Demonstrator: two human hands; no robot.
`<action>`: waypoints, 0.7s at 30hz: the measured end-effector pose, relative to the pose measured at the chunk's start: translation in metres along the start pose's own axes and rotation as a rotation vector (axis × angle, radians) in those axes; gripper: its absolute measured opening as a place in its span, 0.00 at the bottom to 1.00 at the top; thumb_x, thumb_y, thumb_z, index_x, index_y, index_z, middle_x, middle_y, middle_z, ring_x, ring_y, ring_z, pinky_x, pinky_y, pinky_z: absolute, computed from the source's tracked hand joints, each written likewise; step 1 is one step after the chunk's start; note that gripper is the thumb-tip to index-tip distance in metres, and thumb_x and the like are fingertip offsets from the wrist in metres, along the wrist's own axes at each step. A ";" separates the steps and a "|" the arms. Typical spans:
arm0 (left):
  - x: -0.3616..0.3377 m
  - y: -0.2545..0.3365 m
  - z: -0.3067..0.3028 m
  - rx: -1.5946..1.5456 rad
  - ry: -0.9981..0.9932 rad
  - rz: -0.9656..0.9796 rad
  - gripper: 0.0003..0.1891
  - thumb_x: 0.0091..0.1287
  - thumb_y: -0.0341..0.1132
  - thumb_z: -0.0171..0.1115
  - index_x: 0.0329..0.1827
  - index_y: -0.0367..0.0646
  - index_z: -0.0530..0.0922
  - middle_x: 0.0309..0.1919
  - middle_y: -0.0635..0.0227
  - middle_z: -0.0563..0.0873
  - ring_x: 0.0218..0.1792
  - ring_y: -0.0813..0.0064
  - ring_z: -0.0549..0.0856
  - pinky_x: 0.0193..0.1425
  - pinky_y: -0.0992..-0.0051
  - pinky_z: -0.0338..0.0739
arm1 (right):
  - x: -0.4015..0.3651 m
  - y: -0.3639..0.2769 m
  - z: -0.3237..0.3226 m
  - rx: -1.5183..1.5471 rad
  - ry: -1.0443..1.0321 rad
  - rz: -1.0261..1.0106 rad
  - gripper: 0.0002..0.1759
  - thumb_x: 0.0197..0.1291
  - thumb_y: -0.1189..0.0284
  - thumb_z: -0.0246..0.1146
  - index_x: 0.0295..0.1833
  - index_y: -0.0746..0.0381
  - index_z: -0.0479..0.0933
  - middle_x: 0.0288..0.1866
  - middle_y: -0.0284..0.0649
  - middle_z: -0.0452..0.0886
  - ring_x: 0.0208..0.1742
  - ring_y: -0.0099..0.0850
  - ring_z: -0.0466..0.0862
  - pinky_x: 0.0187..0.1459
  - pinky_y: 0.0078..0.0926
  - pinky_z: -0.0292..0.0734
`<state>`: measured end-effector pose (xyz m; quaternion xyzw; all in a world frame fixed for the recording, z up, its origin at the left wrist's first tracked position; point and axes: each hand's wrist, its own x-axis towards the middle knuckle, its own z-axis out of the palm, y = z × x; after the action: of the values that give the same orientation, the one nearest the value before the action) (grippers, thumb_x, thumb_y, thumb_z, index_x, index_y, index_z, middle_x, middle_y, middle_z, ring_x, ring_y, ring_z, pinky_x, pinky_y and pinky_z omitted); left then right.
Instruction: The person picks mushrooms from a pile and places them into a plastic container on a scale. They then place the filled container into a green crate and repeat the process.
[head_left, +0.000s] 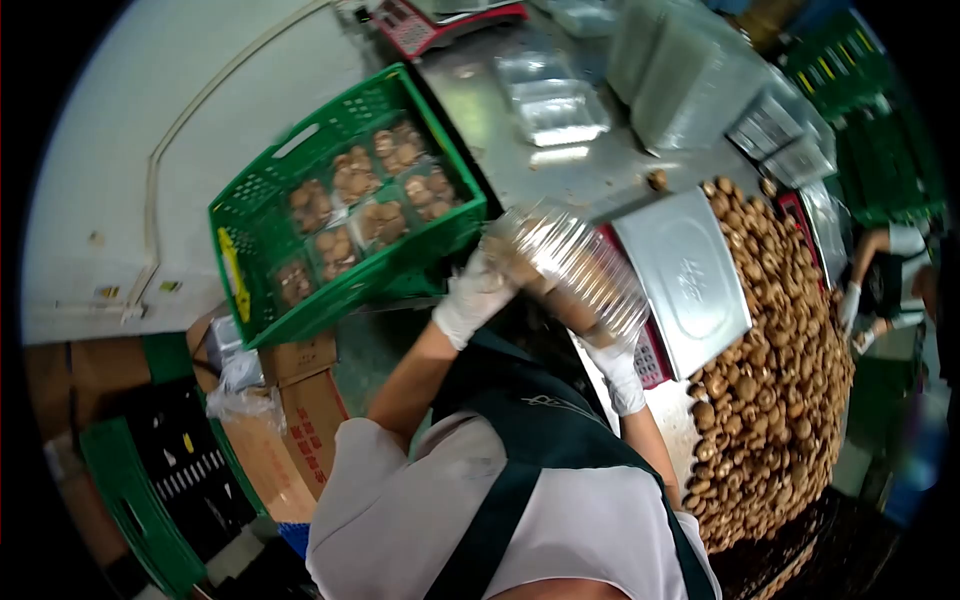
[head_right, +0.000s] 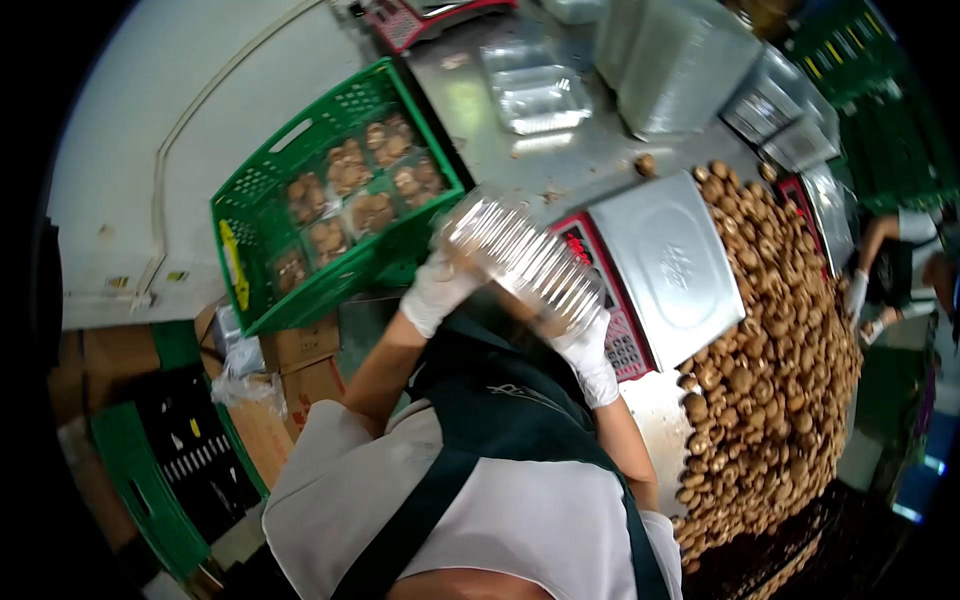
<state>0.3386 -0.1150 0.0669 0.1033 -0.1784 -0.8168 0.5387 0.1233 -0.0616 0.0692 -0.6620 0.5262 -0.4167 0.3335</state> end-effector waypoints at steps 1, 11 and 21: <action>-0.002 -0.015 -0.031 0.016 -0.037 0.021 0.44 0.52 0.36 0.71 0.72 0.45 0.56 0.65 0.65 0.68 0.67 0.66 0.67 0.71 0.62 0.63 | -0.001 -0.008 0.014 -0.007 -0.024 0.012 0.24 0.47 0.75 0.73 0.52 0.67 0.76 0.52 0.42 0.79 0.53 0.30 0.80 0.54 0.29 0.77; -0.029 0.094 -0.071 0.362 0.629 0.399 0.32 0.59 0.38 0.66 0.66 0.40 0.65 0.57 0.64 0.76 0.55 0.70 0.78 0.58 0.70 0.73 | 0.017 -0.008 0.058 0.042 -0.338 0.151 0.09 0.58 0.77 0.64 0.45 0.63 0.81 0.38 0.40 0.86 0.37 0.20 0.85 0.41 0.17 0.78; -0.131 0.330 -0.222 1.157 1.385 0.570 0.33 0.54 0.44 0.70 0.62 0.39 0.71 0.53 0.57 0.79 0.49 0.67 0.81 0.53 0.70 0.76 | -0.015 0.025 0.032 0.014 -0.381 0.512 0.09 0.61 0.76 0.62 0.46 0.64 0.82 0.34 0.35 0.85 0.35 0.17 0.80 0.39 0.15 0.75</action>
<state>0.7490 -0.1521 -0.0066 0.7688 -0.2149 -0.1963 0.5694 0.1401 -0.0530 0.0301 -0.5719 0.6010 -0.1915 0.5244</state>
